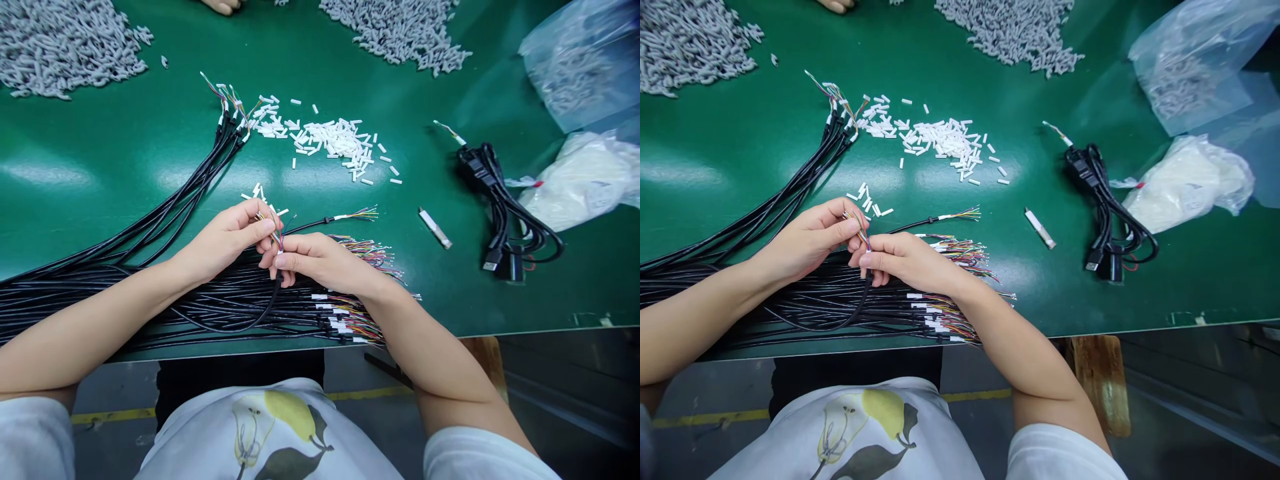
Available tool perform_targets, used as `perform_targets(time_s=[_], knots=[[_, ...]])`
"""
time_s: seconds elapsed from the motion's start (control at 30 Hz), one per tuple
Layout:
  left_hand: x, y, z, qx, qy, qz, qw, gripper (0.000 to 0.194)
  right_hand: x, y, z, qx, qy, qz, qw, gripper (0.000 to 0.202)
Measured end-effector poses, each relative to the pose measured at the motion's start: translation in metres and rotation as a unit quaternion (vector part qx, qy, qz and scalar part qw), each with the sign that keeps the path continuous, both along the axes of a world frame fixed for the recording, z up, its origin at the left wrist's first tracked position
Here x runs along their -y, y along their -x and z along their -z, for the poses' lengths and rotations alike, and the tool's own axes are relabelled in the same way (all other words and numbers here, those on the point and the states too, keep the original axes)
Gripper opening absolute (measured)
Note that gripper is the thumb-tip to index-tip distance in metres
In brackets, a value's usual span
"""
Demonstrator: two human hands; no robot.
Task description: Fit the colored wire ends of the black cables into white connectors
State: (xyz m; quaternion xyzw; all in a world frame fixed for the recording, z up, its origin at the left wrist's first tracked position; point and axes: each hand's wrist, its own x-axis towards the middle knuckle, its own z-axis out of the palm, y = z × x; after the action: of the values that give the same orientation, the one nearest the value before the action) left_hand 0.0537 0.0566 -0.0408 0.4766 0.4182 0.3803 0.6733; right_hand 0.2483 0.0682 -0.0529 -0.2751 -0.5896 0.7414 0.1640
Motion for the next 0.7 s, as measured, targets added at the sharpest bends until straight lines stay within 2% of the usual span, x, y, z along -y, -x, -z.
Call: perform_targets(time_s=[0.17, 0.23, 0.37, 0.47, 0.63, 0.7], knots=[[0.001, -0.003, -0.002, -0.004, 0.003, -0.019, 1.000, 0.018, -0.001, -0.001, 0.001, -0.001, -0.001, 0.000, 1.000, 0.019], [0.003, -0.003, -0.002, 0.005, -0.025, -0.031, 0.999, 0.014, -0.003, -0.002, 0.001, -0.006, -0.001, 0.008, 1.000, 0.022], [0.002, 0.004, -0.002, 0.033, -0.090, 0.013, 0.995, 0.020, -0.004, -0.003, 0.000, -0.021, 0.006, 0.009, 1.000, 0.026], [-0.003, 0.010, -0.007, 0.027, -0.064, 0.024, 0.997, 0.031, -0.003, -0.004, -0.001, -0.010, 0.004, -0.014, 1.000, 0.025], [-0.011, 0.014, -0.021, -0.052, -0.011, 0.088, 0.995, 0.021, 0.000, -0.003, -0.002, 0.024, -0.032, -0.048, 0.998, 0.026], [-0.012, 0.012, -0.022, -0.048, 0.019, 0.084, 0.995, 0.019, 0.001, -0.003, -0.004, 0.030, -0.054, -0.057, 0.996, 0.026]])
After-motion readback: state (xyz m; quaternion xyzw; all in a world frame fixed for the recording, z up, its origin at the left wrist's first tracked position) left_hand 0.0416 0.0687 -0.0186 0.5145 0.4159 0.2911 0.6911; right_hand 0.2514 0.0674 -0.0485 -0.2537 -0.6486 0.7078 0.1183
